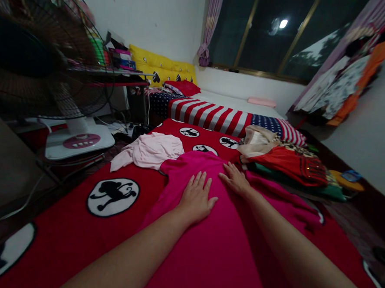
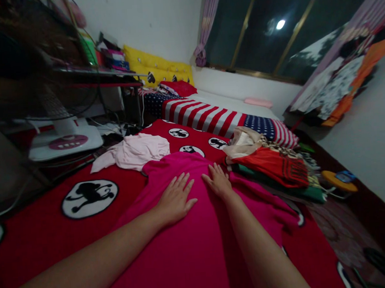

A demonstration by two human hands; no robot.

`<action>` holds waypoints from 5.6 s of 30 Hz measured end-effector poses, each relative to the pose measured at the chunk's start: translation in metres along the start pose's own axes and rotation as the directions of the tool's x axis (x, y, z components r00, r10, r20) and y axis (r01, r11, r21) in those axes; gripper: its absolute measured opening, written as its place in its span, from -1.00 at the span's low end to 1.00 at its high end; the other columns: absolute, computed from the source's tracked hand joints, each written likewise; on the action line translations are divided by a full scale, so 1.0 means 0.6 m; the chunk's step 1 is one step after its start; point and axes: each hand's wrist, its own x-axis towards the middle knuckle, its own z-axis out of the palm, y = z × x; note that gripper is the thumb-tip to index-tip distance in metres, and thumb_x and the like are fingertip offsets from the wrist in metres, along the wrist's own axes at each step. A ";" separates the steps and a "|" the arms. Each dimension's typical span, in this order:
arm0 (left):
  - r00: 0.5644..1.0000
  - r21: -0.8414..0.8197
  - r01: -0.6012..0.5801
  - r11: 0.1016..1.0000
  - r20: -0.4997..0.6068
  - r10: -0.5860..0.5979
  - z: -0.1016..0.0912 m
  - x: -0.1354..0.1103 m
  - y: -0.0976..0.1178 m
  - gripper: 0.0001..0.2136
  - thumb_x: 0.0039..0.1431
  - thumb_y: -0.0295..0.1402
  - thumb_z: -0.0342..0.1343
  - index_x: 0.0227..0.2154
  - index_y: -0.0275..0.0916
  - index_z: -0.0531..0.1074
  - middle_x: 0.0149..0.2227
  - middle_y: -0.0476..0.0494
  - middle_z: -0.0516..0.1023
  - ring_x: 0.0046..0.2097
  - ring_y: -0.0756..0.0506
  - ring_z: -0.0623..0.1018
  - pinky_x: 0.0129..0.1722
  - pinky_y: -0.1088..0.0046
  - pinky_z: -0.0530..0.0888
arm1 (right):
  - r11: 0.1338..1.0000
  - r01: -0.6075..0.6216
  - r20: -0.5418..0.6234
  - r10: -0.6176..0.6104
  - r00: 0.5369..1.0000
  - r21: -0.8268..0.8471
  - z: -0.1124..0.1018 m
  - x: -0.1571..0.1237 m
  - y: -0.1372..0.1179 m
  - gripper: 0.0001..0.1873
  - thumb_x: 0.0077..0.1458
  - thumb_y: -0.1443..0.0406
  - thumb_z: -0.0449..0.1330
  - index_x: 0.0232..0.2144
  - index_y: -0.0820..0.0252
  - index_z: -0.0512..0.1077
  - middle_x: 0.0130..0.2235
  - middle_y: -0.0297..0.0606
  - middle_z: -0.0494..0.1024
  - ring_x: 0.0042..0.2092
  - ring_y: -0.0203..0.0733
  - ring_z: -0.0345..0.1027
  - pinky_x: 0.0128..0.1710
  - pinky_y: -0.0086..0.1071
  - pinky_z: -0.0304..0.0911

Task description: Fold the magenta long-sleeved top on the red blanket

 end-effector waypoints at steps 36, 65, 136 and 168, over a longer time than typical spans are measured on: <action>0.979 -0.414 -0.131 0.901 -0.199 0.051 -0.148 0.019 -0.092 -0.88 0.01 -0.41 0.21 -0.34 -0.23 0.55 -0.28 -0.08 0.59 -0.25 -0.05 0.53 -0.20 0.47 0.42 | 0.911 0.223 -0.286 -0.123 0.950 0.346 0.035 -0.160 -0.030 -0.65 0.09 0.17 0.12 -0.10 0.16 0.48 0.15 -0.05 0.37 0.19 0.01 0.21 0.20 0.04 0.06; 0.813 -0.224 0.169 0.960 -0.518 -0.265 -0.119 0.028 -0.155 -0.95 0.08 -0.41 0.13 -0.39 -0.26 0.47 -0.32 -0.14 0.48 -0.19 -0.15 0.48 -0.14 0.36 0.43 | 0.900 0.236 -0.310 -0.121 0.943 0.366 0.041 -0.160 -0.028 -0.66 0.09 0.20 0.13 -0.11 0.18 0.49 0.13 -0.04 0.39 0.18 0.03 0.21 0.18 0.04 0.08; 0.712 -0.955 0.078 0.285 -0.147 -0.687 -0.088 0.034 -0.204 -0.49 -0.10 -0.39 0.27 0.00 -0.26 0.39 -0.17 -0.16 0.55 -0.27 -0.05 0.55 -0.22 0.44 0.48 | 0.531 0.121 -0.287 0.242 0.927 0.839 0.024 -0.172 -0.050 -0.49 0.07 0.00 0.16 -0.04 0.18 0.25 -0.12 -0.15 0.45 -0.44 -0.28 0.46 -0.50 -0.44 0.31; 0.707 -0.377 0.415 0.828 -0.439 -0.554 -0.144 0.139 -0.278 -0.70 -0.03 -0.35 0.09 -0.22 -0.35 0.52 -0.22 -0.28 0.57 -0.14 -0.24 0.52 -0.11 0.30 0.40 | 0.606 0.149 -0.276 0.121 0.954 0.782 0.037 -0.162 -0.035 -0.73 0.15 0.13 0.10 -0.31 0.22 0.43 -0.39 -0.26 0.51 -0.40 -0.22 0.42 -0.36 -0.36 0.34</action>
